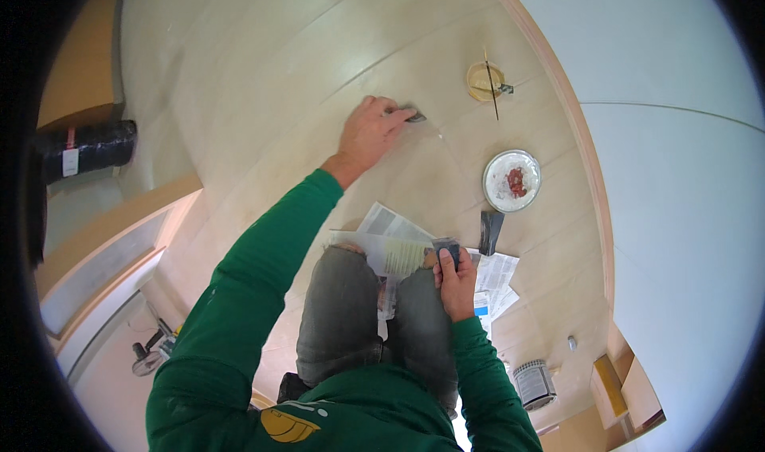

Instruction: The person kneels on a light-colored wooden floor and uses a pencil to mark a line along a curved wooden trim. They then use a sanding block to sand the floor surface along the marked line and adjacent areas. The person also uses a putty knife to scrape the floor and applies a substance from a small container onto the sanding block.

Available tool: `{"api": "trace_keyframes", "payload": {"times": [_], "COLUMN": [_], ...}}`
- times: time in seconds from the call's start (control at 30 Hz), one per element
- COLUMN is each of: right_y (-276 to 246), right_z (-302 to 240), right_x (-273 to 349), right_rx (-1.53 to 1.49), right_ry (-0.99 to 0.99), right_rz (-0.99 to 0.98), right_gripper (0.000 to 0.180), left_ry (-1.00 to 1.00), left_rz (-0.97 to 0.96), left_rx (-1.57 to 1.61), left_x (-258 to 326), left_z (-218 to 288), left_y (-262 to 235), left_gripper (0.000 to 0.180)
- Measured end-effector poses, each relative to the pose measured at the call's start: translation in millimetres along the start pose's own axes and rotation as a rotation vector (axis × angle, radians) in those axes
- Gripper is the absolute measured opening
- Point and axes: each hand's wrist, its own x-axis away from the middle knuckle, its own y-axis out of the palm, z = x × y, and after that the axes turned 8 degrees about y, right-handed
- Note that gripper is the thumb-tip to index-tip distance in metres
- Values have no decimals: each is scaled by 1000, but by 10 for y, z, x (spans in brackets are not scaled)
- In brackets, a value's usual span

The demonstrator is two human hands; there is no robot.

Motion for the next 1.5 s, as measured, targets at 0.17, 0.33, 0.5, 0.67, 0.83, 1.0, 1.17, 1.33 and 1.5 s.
{"api": "trace_keyframes", "payload": {"times": [0.17,0.33,0.5,0.67,0.83,1.0,1.17,1.33,1.5], "right_y": [244,995,1601,1697,1764,1934,1481,1354,1509], "right_z": [-146,-763,-1077,-1203,-1289,-1264,-854,-1192,-1197], "right_x": [-391,-1066,-1984,-2234,-2279,-2326,-2872,-3060,-2818], "right_rx": [-86,-63,-57,39,-146,-286,186,687,389], "right_ry": [10,12,22,164,255,267,-105,-464,-116], "right_rz": [-22,-68,-75,-85,-79,-15,-133,-269,-132], "right_gripper": [20,25,29,29,28,24,21,22,23], "left_ry": [217,234,236,179,187,173,178,152,158], "left_rz": [49,5,-101,-124,-90,-87,-87,-111,-130], "left_rx": [-164,-36,-120,-98,-59,-88,-82,-25,-67], "left_x": [238,659,670,676,677,684,671,652,610], "left_z": [-533,-448,-335,-361,-391,-391,-380,-372,-345], "left_y": [71,371,786,829,876,913,938,939,913], "left_gripper": [50,54,48,52,54,61,72,75,72]}}
